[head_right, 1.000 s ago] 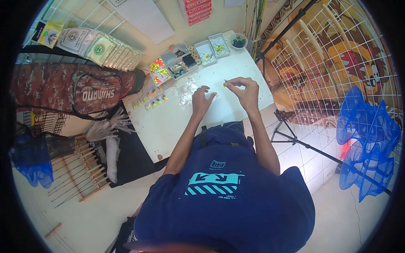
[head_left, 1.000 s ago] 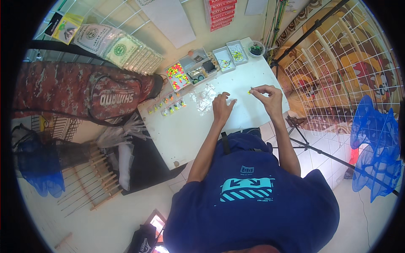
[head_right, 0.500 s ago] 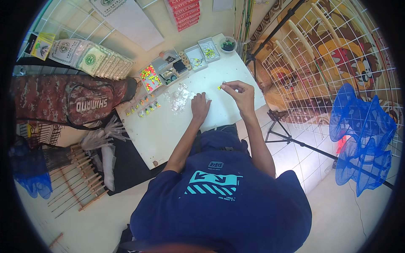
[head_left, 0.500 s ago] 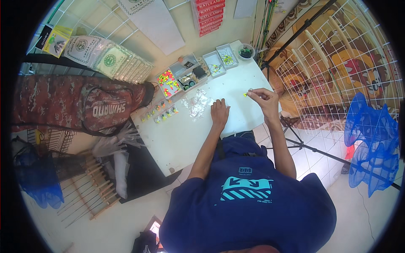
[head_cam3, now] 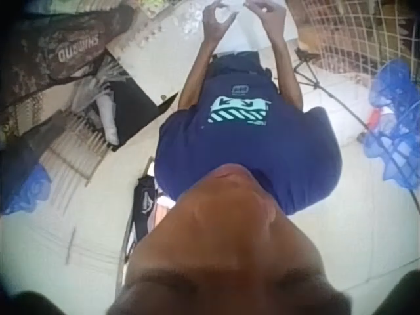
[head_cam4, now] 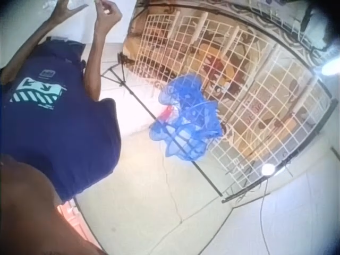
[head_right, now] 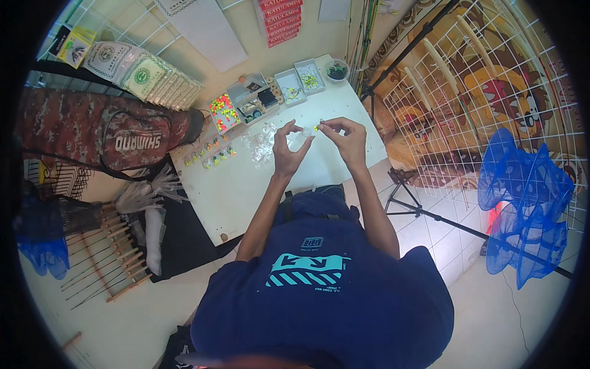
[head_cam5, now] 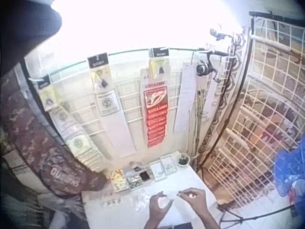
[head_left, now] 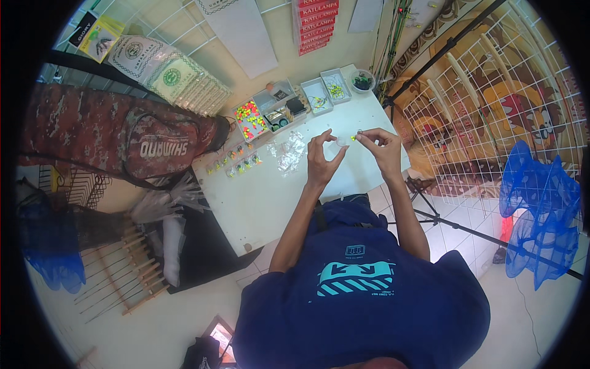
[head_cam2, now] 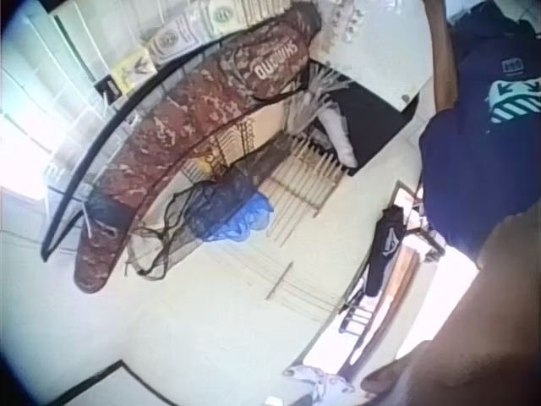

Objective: The person is manually assembling small fishing lures and attaching hooks to them at a workstation.

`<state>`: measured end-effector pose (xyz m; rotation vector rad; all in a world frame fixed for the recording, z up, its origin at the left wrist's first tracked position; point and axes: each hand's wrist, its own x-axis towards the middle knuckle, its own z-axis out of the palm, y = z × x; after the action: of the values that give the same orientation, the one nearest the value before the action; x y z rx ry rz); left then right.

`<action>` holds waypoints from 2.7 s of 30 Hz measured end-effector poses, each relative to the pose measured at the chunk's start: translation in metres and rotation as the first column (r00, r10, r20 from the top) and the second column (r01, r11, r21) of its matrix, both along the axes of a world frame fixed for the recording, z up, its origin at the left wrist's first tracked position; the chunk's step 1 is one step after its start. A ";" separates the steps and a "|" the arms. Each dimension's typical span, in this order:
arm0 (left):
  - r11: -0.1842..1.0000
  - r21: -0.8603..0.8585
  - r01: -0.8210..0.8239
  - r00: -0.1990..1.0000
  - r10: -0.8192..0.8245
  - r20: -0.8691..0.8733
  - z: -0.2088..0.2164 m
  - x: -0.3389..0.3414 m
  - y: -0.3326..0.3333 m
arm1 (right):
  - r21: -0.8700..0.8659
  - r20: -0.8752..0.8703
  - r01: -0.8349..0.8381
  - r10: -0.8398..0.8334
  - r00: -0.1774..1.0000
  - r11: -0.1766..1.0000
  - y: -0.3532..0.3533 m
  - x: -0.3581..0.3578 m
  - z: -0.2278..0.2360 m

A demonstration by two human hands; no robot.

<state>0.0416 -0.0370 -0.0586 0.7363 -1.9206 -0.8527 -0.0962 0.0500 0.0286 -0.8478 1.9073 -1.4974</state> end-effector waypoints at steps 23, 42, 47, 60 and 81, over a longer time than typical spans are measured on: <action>0.964 -0.263 0.037 0.994 -0.062 -0.086 0.024 0.001 0.002 | 0.089 -0.284 -0.098 0.120 0.951 0.991 -0.003 0.005 -0.006; 0.956 -0.295 0.008 0.991 -0.047 -0.126 0.026 0.002 0.003 | 0.054 0.333 -0.133 0.108 0.937 0.990 0.001 0.008 -0.001; 0.942 -0.334 0.014 0.990 -0.059 -0.127 0.030 0.002 0.003 | 0.076 0.240 -0.151 0.128 0.962 0.986 0.000 0.005 0.001; 0.924 -0.383 0.018 0.989 -0.071 -0.126 0.032 0.004 0.003 | 0.162 -0.017 -0.197 0.202 0.979 0.967 0.005 -0.006 0.015; 0.950 -0.311 0.011 0.980 -0.072 -0.187 0.040 0.004 0.006 | 0.207 -0.472 -0.290 0.355 0.807 0.935 0.010 0.001 0.057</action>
<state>0.0453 -0.0308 -0.0186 0.4081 -1.8390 -0.6045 -0.0952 0.0600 0.0855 -1.5361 2.0438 -0.9955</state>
